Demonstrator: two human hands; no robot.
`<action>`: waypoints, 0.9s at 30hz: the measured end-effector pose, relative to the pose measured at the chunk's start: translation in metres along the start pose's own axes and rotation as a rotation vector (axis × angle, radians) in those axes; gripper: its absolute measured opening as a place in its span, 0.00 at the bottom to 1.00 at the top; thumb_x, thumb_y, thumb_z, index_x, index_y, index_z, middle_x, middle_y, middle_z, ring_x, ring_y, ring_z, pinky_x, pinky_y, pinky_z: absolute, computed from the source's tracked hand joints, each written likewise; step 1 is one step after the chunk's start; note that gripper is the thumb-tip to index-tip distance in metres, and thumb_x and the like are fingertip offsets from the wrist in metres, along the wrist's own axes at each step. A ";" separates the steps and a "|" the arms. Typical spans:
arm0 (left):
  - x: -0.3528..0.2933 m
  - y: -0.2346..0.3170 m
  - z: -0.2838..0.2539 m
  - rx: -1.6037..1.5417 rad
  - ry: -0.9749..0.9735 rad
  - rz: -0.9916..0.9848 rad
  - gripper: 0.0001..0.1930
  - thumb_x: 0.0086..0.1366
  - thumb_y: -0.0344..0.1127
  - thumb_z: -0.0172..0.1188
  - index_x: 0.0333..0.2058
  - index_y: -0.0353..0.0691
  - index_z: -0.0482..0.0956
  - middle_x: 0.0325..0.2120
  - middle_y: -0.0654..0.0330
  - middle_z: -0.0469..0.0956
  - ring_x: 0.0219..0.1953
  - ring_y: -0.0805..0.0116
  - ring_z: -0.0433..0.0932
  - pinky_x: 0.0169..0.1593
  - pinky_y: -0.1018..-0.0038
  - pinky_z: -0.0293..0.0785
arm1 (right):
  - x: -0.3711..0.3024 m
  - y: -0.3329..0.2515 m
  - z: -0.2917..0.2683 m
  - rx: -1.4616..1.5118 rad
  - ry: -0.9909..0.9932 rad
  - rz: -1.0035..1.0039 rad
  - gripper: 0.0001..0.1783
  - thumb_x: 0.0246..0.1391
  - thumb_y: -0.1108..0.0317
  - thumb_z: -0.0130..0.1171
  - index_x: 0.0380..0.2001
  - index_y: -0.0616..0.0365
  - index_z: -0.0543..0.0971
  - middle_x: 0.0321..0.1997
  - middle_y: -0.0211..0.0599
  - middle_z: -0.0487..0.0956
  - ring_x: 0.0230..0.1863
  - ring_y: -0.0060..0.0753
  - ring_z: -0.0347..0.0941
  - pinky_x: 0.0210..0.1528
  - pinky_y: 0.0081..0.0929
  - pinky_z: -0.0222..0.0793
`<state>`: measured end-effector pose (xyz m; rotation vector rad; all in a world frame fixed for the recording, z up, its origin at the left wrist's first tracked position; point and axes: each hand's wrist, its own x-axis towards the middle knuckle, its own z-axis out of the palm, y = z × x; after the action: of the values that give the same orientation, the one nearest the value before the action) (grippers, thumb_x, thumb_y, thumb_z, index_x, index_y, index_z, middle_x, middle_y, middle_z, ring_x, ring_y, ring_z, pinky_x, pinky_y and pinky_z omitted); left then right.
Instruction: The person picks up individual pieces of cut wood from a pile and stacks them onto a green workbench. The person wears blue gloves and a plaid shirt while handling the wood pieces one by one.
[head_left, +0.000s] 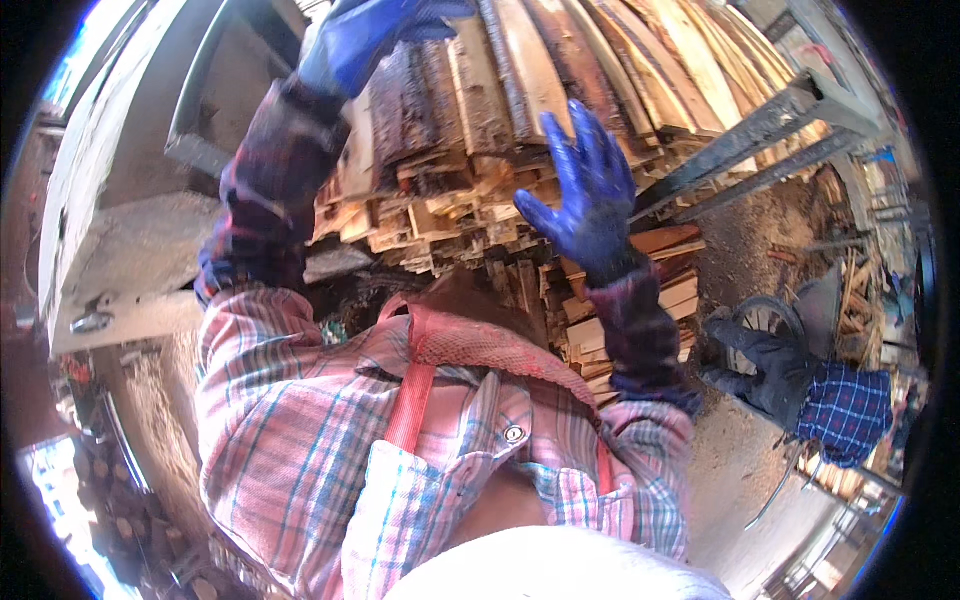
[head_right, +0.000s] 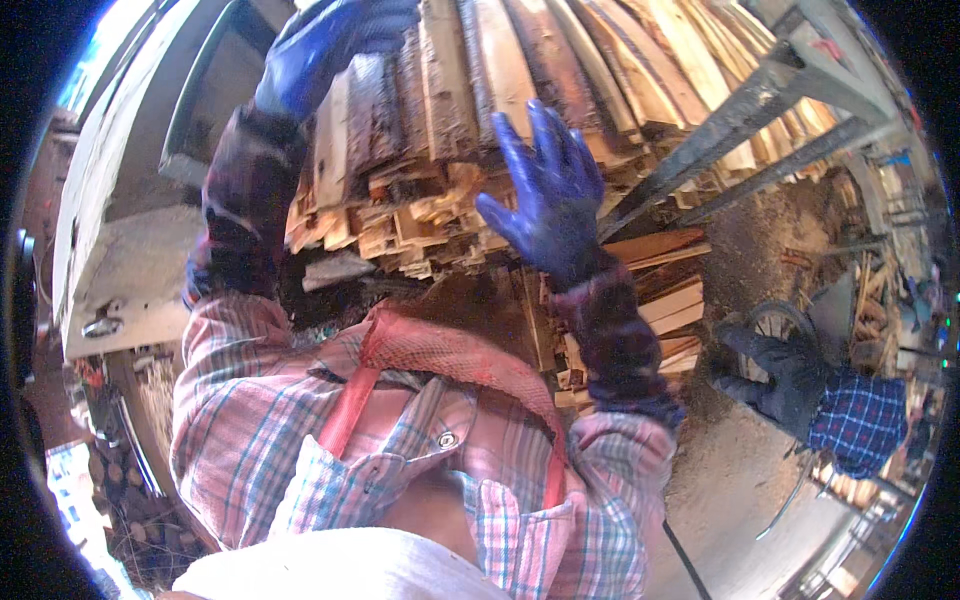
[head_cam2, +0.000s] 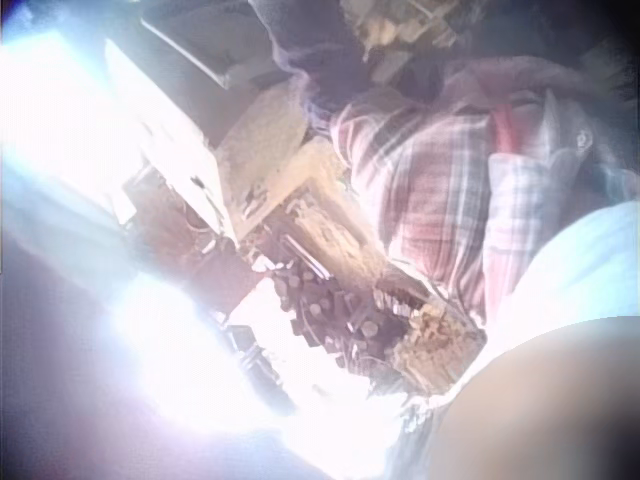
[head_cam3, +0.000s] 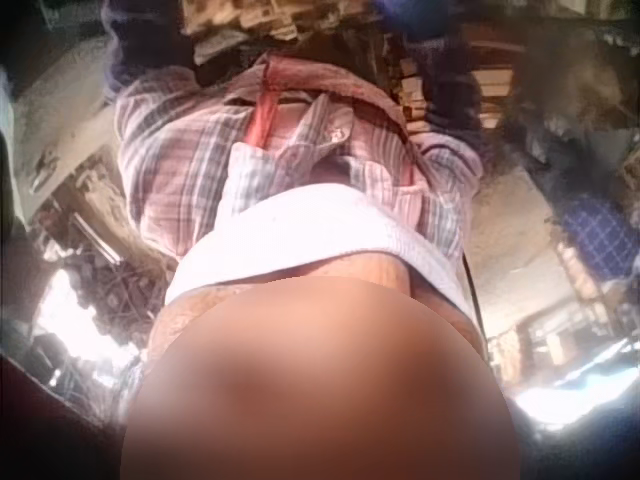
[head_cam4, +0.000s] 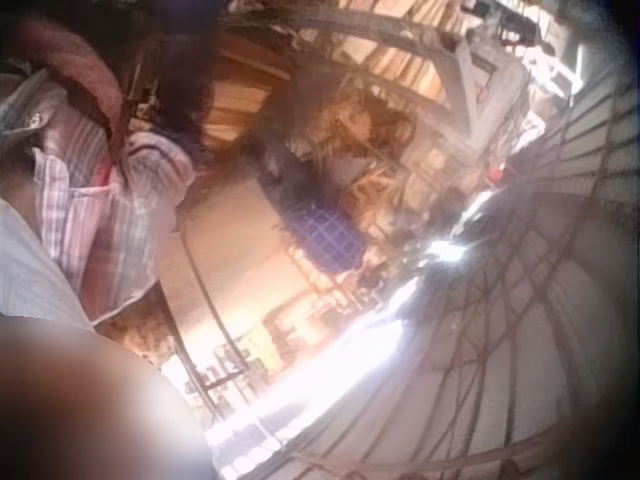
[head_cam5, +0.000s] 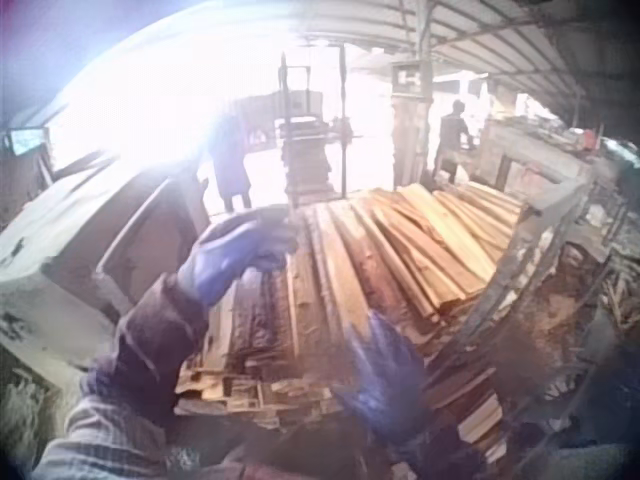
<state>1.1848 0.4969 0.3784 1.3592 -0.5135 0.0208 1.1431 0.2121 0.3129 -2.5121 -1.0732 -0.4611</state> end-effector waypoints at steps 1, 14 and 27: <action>-0.027 -0.005 -0.010 0.040 0.008 -0.032 0.21 0.68 0.38 0.40 0.57 0.33 0.61 0.48 0.49 0.71 0.48 0.60 0.72 0.53 0.67 0.67 | 0.008 -0.002 0.010 -0.096 -0.084 -0.069 0.46 0.41 0.44 0.62 0.63 0.43 0.57 0.66 0.48 0.52 0.65 0.49 0.51 0.63 0.49 0.45; -0.149 -0.057 0.053 -0.449 0.187 -0.376 0.24 0.68 0.42 0.40 0.59 0.34 0.57 0.53 0.50 0.67 0.52 0.58 0.70 0.51 0.67 0.69 | 0.067 0.068 0.041 0.165 -0.183 0.267 0.36 0.46 0.71 0.61 0.60 0.44 0.61 0.52 0.43 0.73 0.54 0.41 0.68 0.52 0.34 0.68; 0.035 -0.166 0.053 -1.014 0.434 -0.156 0.19 0.54 0.43 0.57 0.34 0.31 0.73 0.30 0.49 0.77 0.31 0.52 0.76 0.44 0.59 0.73 | 0.045 -0.012 -0.044 -0.230 -0.071 -0.004 0.37 0.40 0.66 0.62 0.58 0.43 0.64 0.51 0.45 0.71 0.39 0.46 0.74 0.39 0.37 0.72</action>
<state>1.2490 0.3997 0.2444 0.3681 -0.0079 -0.0646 1.1573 0.2272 0.3730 -2.7457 -1.1074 -0.5275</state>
